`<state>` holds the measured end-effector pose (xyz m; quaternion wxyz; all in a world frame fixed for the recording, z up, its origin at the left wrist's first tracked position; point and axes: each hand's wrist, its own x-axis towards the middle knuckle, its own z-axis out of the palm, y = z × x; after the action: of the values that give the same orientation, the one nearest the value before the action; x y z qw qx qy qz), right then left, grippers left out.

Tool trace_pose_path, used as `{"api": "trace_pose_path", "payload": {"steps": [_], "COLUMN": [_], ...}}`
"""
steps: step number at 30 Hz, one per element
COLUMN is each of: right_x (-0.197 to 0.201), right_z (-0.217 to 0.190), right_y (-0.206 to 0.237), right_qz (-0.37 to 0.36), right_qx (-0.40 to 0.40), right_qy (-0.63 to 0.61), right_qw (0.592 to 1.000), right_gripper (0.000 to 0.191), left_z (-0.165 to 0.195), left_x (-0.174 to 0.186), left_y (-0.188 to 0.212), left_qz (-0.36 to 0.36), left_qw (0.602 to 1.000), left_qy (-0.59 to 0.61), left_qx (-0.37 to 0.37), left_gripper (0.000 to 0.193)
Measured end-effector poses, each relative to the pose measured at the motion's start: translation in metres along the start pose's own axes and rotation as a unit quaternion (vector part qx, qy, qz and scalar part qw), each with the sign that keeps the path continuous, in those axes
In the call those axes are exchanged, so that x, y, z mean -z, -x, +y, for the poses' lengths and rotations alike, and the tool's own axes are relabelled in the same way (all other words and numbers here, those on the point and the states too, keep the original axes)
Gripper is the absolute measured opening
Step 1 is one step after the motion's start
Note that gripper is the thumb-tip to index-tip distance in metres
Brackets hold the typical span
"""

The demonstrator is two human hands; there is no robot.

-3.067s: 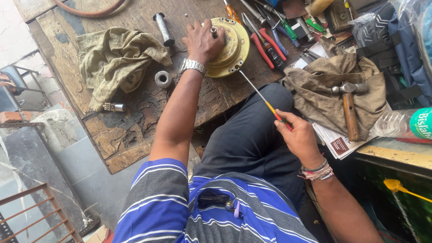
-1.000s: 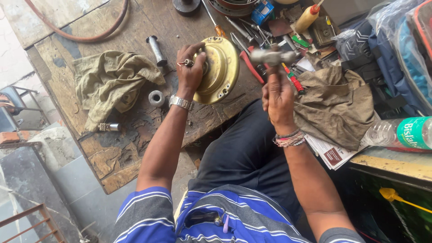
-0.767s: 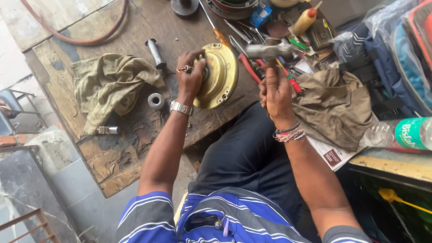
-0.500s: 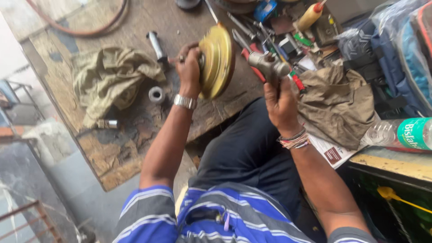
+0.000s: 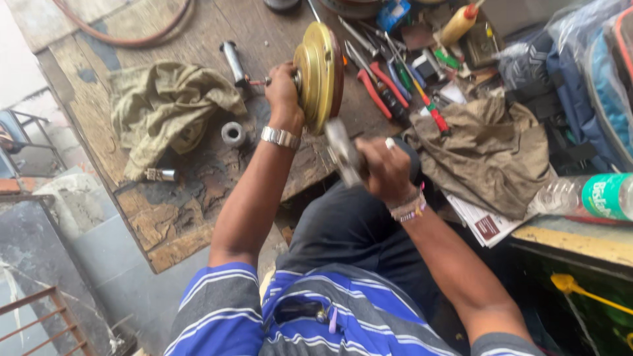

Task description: The person uses a screwdriver to loosen and remove screws from a circular brass-colored electrical component on a workbench. They lift the top cover to reveal internal copper windings, then reposition the component and continue adjusting the screws.

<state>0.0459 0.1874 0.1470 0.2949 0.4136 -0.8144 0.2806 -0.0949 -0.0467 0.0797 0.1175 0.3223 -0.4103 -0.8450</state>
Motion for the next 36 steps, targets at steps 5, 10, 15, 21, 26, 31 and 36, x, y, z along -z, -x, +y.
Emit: {"api": "trace_pose_path", "payload": {"steps": [5,10,15,21,26,31,36], "right_x": [-0.007,-0.009,0.000,0.005,0.005,0.022,0.083], "right_z": [0.014,0.022,0.026,0.027,0.020,0.024,0.064], "right_y": [-0.001,-0.006,-0.013,-0.017,-0.012,0.032,0.106], "right_qz": [-0.016,-0.063,-0.074,-0.083,-0.118,-0.097,-0.052], "right_qx": [0.010,0.010,0.024,0.036,-0.018,-0.163,-0.350], "right_qy": [0.033,0.052,0.028,0.049,0.063,0.120,0.261], "right_qw": [0.999,0.997,0.997,0.995,0.991,0.975,0.898], "right_gripper": [0.045,0.048,0.048,0.047,0.051,0.047,0.038], "left_z": [0.002,0.014,0.022,0.014,0.004,0.009,0.004], "left_x": [-0.007,-0.020,-0.029,-0.029,-0.014,0.003,0.003], "left_y": [-0.009,-0.007,0.002,0.003,-0.003,-0.002,0.009], "left_qz": [-0.007,0.002,0.044,0.009,-0.042,-0.052,-0.023], "left_qw": [0.993,0.993,0.986,0.984,0.985,0.981,0.983], "left_qy": [0.081,0.073,0.075,0.051,0.047,0.057,0.049], "left_qx": [0.086,0.097,0.145,0.168,0.161,0.177,0.174], "left_gripper": [0.034,0.037,0.035,0.025,0.024,0.024,0.021]}}
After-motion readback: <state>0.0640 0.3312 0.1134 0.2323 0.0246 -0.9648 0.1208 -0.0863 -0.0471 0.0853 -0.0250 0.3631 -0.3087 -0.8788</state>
